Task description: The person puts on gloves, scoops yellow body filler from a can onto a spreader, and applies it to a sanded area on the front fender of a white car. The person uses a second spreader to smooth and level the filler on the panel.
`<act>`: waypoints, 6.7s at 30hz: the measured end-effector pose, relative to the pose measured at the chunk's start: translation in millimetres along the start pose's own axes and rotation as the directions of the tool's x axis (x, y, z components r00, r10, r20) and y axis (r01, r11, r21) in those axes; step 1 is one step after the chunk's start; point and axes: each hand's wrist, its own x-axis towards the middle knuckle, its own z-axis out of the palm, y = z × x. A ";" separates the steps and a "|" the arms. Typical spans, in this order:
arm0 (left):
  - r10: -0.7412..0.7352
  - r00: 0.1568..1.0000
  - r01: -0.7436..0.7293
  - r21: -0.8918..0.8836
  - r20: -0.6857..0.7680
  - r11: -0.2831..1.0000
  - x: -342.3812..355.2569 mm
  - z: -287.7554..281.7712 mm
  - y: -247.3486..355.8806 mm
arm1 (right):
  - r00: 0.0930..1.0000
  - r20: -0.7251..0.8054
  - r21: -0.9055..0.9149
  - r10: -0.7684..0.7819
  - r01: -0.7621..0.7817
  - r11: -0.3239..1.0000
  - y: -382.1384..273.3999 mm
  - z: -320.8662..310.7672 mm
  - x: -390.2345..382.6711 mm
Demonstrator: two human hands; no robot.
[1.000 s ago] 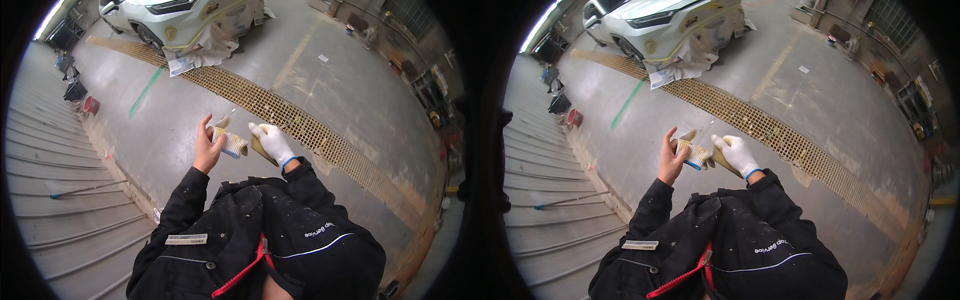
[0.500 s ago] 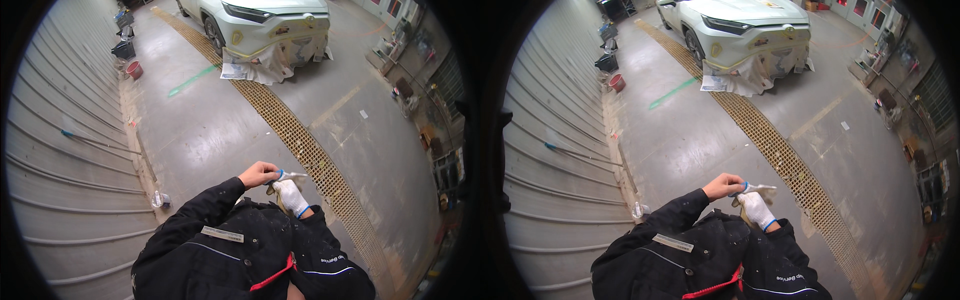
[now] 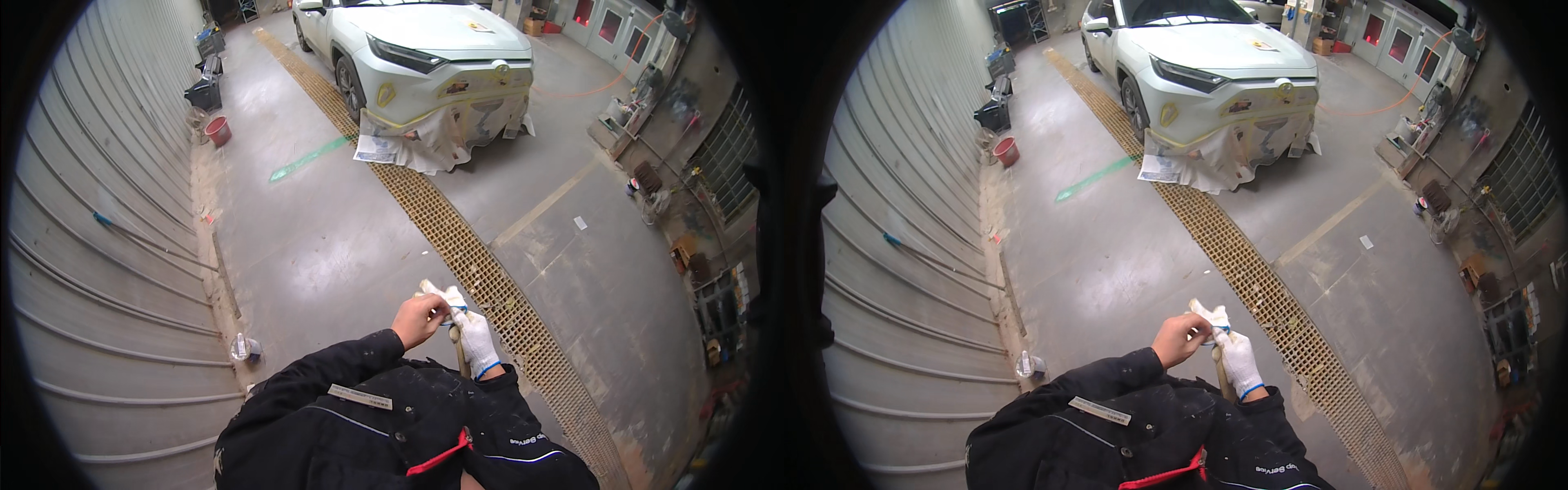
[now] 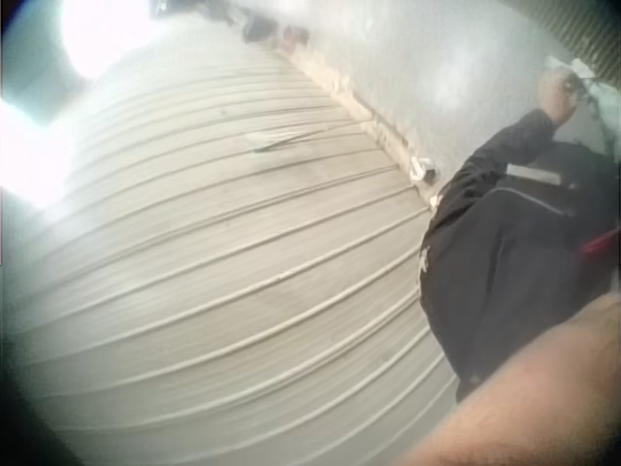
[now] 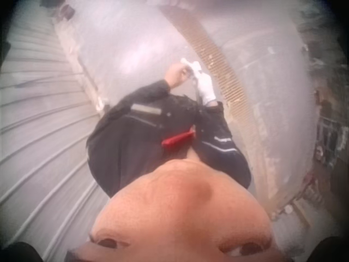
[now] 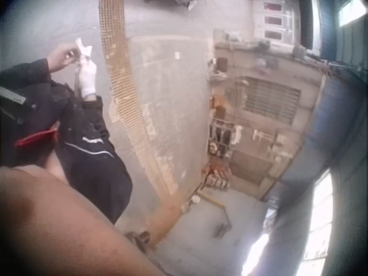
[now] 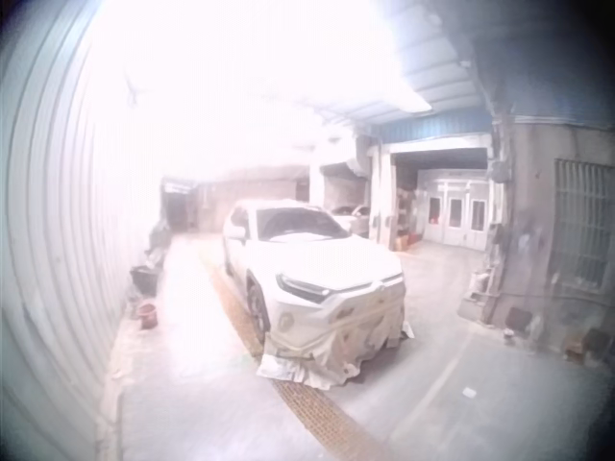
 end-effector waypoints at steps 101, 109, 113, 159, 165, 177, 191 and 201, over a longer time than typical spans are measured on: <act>-0.180 0.680 0.733 -0.660 0.710 0.165 67.1 -24.5 67.0 | 0.933 -0.162 0.116 -0.322 0.342 0.932 -97.4 -42.7 3.4; -0.149 0.721 0.665 -0.615 0.677 0.423 56.5 -7.6 56.2 | 0.919 -0.167 0.053 -0.357 0.370 0.928 -82.5 -41.9 -2.2; -0.248 0.666 0.729 -0.544 0.703 0.415 58.4 -9.3 61.7 | 0.945 -0.087 -0.044 -0.316 0.314 0.949 -85.5 -35.1 -16.9; -0.263 0.953 0.205 -0.320 -0.149 0.925 67.3 17.1 80.0 | 0.900 -0.373 0.326 -0.223 0.352 0.877 -92.6 -35.5 4.8; -0.135 0.991 0.137 -0.136 0.021 0.981 70.6 12.0 94.0 | 0.822 -0.398 0.033 -0.407 0.456 0.889 -98.7 -36.3 -4.3; -0.004 0.705 0.247 -0.241 0.709 0.939 102.6 -23.3 82.7 | 0.825 -0.103 -0.081 -0.556 0.550 0.831 -107.7 -41.7 -34.0; 0.039 0.784 0.355 -0.500 0.619 0.790 87.6 -12.1 75.0 | 0.720 0.186 -0.282 -0.668 0.691 0.666 -148.0 -57.4 -24.5; -0.190 0.894 0.406 -0.553 0.406 0.727 94.7 -24.3 90.3 | 0.329 0.349 -0.755 -0.877 0.653 -0.055 -132.8 -59.1 -0.5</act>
